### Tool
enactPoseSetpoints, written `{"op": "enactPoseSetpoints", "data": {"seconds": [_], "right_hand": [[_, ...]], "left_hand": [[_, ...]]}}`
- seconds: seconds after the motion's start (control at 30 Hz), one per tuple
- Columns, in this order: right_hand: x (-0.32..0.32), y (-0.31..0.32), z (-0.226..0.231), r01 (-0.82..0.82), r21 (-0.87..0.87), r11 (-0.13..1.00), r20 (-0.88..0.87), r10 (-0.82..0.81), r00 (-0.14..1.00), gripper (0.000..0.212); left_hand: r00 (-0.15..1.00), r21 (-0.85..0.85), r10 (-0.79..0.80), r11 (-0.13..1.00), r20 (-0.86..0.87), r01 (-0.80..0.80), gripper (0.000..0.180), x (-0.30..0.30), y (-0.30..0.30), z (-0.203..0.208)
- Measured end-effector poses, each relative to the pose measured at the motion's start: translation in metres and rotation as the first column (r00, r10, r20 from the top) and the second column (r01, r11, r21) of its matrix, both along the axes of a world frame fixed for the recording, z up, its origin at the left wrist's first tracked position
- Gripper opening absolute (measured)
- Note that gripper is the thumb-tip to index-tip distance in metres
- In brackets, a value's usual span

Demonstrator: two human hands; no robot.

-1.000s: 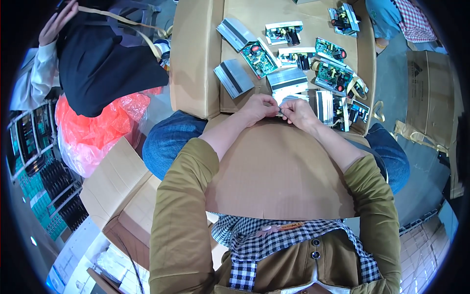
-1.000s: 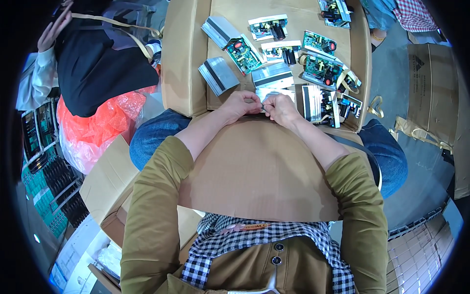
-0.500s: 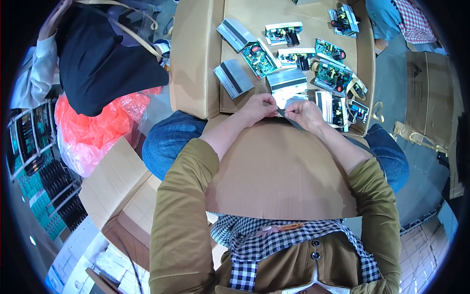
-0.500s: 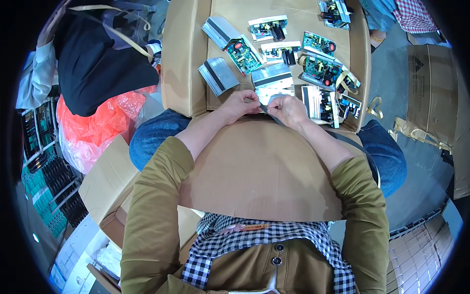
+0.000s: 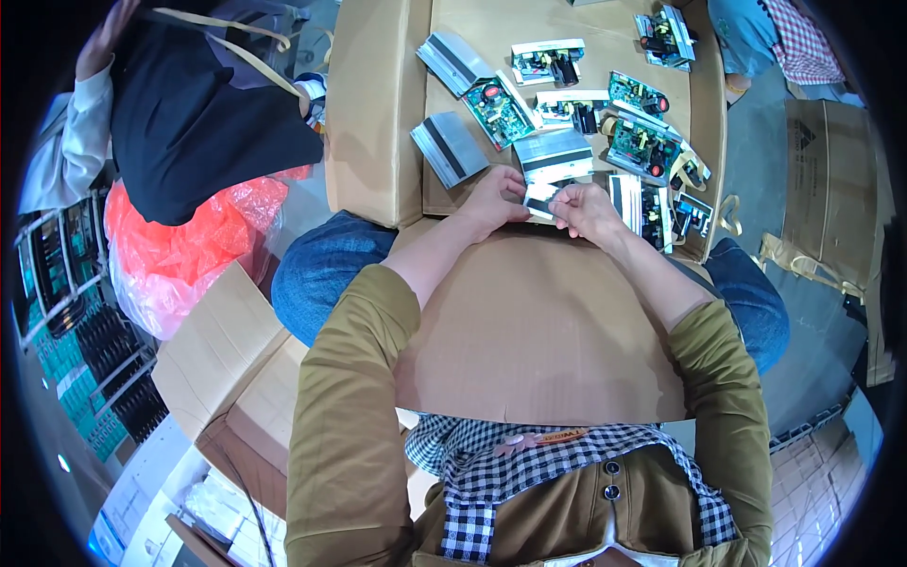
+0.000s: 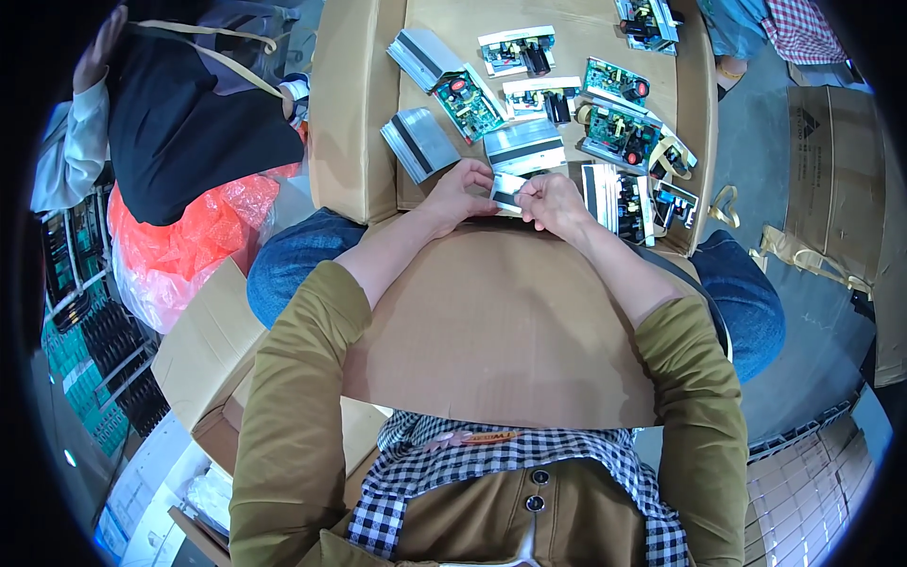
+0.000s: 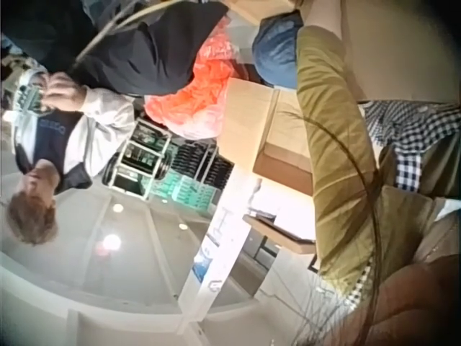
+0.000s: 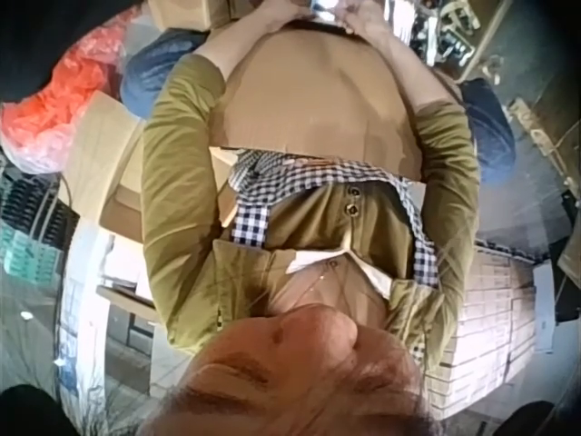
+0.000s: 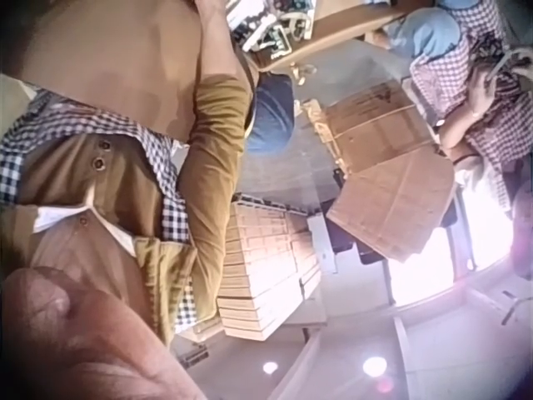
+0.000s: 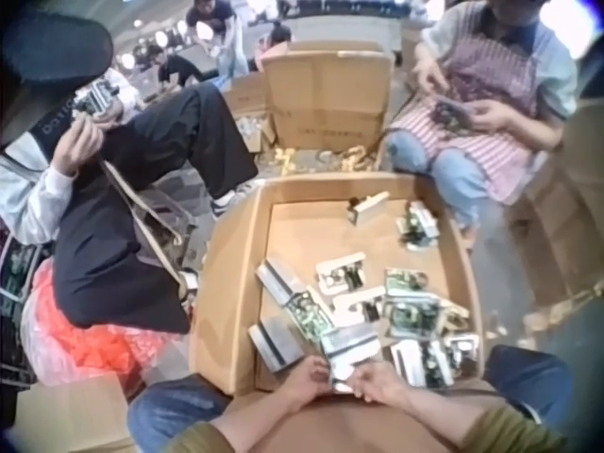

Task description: Packing electronic circuit boards and components into cardboard shipping boxes with dividers.

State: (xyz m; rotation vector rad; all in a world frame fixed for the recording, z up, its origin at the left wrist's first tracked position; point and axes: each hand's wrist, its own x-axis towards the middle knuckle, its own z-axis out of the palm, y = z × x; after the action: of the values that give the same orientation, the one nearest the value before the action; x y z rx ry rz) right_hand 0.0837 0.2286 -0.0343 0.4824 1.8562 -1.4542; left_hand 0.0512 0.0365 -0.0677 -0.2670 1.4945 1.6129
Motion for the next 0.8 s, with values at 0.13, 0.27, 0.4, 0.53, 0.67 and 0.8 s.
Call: {"op": "enactPoseSetpoints", "data": {"seconds": [0.13, 0.27, 0.4, 0.53, 0.67, 0.8], "right_hand": [[0.001, -0.007, -0.004, -0.007, 0.019, 1.000, -0.039, 0.008, 0.999, 0.010], [0.001, -0.013, -0.004, -0.033, 0.073, 0.997, -0.061, 0.038, 0.997, 0.011], [0.001, -0.014, -0.004, -0.061, 0.154, 0.986, -0.071, 0.072, 0.995, 0.012], [0.001, -0.014, -0.004, -0.056, 0.163, 0.985, -0.076, 0.070, 0.995, 0.013], [-0.001, -0.016, 0.000, -0.054, 0.177, 0.983, -0.066, 0.067, 0.996, 0.013], [-0.002, -0.016, 0.000, -0.062, 0.205, 0.977, -0.051, 0.074, 0.996, 0.013]], "left_hand": [[0.997, -0.033, -0.071, 0.997, -0.011, 0.071, 0.038, -0.001, -0.004, -0.004], [0.994, -0.081, -0.090, 0.992, 0.062, 0.095, 0.033, -0.003, -0.004, -0.004], [0.993, -0.102, -0.091, 0.990, 0.073, 0.098, 0.032, -0.004, -0.004, -0.004], [0.993, -0.110, -0.090, 0.989, 0.076, 0.098, 0.034, -0.004, -0.005, -0.004], [0.992, -0.106, -0.074, 0.991, 0.102, 0.085, 0.034, -0.004, -0.005, -0.002], [0.989, -0.089, -0.050, 0.994, 0.139, 0.062, 0.033, -0.006, -0.004, 0.004]]}}
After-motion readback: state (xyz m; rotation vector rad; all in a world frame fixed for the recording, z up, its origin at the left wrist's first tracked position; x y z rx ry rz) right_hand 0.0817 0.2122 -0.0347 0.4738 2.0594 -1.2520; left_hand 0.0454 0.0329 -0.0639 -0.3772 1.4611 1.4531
